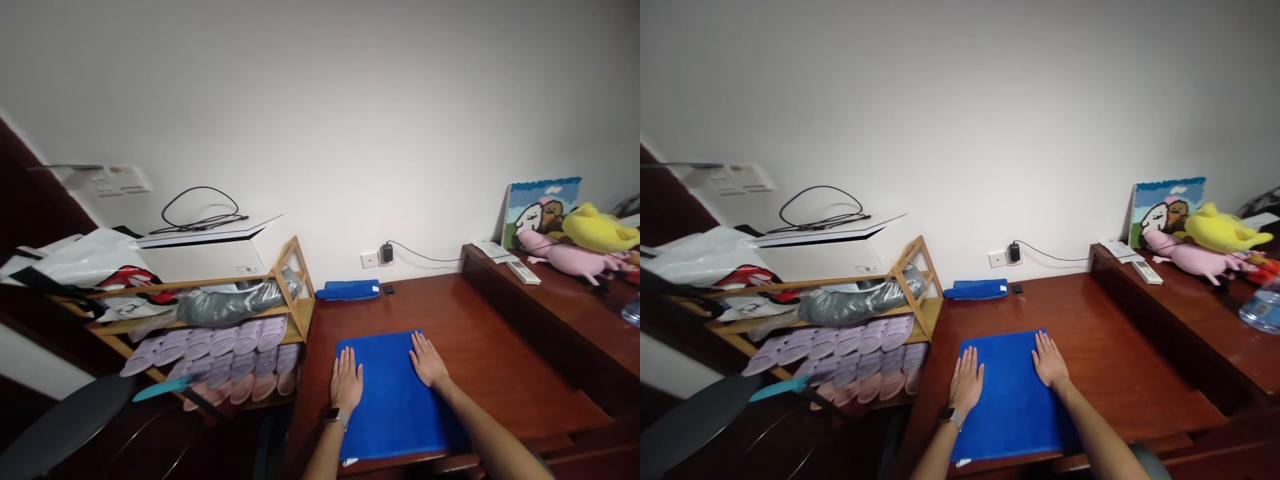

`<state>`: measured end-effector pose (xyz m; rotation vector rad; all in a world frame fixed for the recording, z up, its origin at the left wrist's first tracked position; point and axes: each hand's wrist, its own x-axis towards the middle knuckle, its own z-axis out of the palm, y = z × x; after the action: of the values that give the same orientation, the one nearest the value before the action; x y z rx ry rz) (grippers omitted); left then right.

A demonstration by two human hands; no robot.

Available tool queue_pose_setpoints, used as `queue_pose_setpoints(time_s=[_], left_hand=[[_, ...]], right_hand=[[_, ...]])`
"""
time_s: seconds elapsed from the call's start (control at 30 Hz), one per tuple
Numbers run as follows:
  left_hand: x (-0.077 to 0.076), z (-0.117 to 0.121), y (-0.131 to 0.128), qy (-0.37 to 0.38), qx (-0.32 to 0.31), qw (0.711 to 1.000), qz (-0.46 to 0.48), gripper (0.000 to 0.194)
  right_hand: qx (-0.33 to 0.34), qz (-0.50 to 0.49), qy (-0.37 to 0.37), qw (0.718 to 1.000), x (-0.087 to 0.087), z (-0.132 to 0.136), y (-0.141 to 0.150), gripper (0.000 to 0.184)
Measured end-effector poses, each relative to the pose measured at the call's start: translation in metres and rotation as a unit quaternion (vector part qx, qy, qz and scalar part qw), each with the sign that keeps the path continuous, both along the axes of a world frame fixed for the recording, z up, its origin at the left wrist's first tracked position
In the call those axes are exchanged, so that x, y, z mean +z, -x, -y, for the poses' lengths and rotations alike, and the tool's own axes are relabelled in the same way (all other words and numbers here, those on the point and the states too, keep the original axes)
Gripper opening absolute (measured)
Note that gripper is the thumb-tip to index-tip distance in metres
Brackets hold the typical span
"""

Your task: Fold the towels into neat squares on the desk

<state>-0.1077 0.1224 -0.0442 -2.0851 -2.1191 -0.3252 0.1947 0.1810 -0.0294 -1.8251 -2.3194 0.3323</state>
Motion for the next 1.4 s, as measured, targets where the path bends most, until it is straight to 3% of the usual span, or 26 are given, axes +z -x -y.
queue_pose_setpoints(time_s=[0.13,0.3,0.4,0.5,0.73,0.83,0.93,1.07,1.2,1.3,1.4], left_hand=[[0.010,-0.009,-0.028,-0.004,-0.025,1.000,0.006,0.058],[0.018,-0.030,-0.119,0.015,-0.147,0.987,0.059,0.059],[0.014,-0.040,-0.146,0.047,-0.156,0.984,0.078,0.061],[0.012,-0.045,-0.121,0.050,-0.123,0.988,0.076,0.061],[0.014,-0.040,0.012,0.055,0.025,0.998,0.033,0.063],[0.009,-0.034,0.037,0.045,0.039,0.998,0.026,0.063],[0.008,-0.031,0.040,0.023,0.044,0.999,0.019,0.062],[0.023,-0.033,0.006,-0.030,0.005,0.999,0.018,0.060],[0.038,-0.042,-0.074,-0.030,-0.113,0.992,0.049,0.059],[0.034,-0.049,-0.131,0.028,-0.152,0.985,0.079,0.061],[0.021,-0.051,-0.150,0.062,-0.150,0.983,0.085,0.061]], right_hand=[[0.010,-0.002,-0.040,0.999,-0.009,-0.002,0.002,0.072],[0.037,-0.011,-0.040,0.998,-0.015,-0.008,-0.001,0.071],[0.040,-0.012,-0.035,0.999,-0.017,-0.008,-0.003,0.072],[0.036,-0.013,-0.034,0.999,-0.015,-0.008,-0.004,0.073],[0.030,-0.020,-0.025,0.999,-0.014,-0.007,-0.004,0.073],[0.030,-0.025,-0.025,0.999,-0.015,-0.008,-0.004,0.073],[0.029,-0.025,-0.020,0.999,-0.013,-0.008,-0.003,0.073],[0.028,-0.019,-0.015,0.999,-0.007,-0.007,-0.001,0.073],[0.031,-0.023,-0.016,0.999,-0.006,-0.006,-0.001,0.073],[0.037,-0.023,-0.020,0.999,-0.007,-0.007,-0.001,0.073],[0.038,-0.016,-0.018,0.999,-0.007,-0.008,0.000,0.073]])
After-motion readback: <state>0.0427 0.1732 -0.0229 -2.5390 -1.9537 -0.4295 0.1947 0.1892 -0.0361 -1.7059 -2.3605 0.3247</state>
